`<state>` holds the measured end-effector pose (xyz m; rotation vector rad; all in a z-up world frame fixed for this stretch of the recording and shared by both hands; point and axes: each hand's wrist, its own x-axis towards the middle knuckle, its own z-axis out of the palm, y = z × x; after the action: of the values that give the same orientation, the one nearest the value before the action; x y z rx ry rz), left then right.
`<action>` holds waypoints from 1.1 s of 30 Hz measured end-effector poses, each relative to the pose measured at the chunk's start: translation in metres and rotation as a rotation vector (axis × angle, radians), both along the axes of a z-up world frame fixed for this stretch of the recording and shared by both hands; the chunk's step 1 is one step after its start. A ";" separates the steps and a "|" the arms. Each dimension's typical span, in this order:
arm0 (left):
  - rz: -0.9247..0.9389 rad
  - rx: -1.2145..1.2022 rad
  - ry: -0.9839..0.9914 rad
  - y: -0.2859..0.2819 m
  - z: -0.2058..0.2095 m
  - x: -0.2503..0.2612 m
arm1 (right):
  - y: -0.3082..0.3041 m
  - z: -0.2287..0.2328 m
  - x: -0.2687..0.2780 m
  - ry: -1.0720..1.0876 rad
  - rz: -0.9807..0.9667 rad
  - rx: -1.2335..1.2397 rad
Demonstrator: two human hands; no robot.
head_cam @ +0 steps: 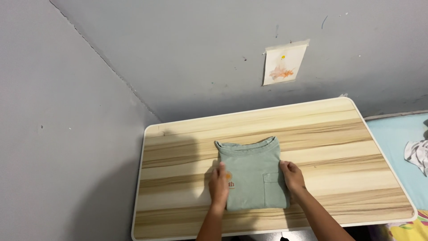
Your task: The person is folding several t-shirts on a small table and placing them in stacks on a bed.
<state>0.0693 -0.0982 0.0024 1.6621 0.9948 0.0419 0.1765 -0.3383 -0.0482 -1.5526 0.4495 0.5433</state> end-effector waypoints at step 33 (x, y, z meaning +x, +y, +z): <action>-0.555 0.780 0.179 -0.029 0.037 0.039 | 0.052 0.034 0.011 -0.762 0.816 -1.126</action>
<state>0.1084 -0.1274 0.0399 2.6542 0.6342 -0.1042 0.1870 -0.2860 -0.0143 -2.8729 -0.6398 0.2212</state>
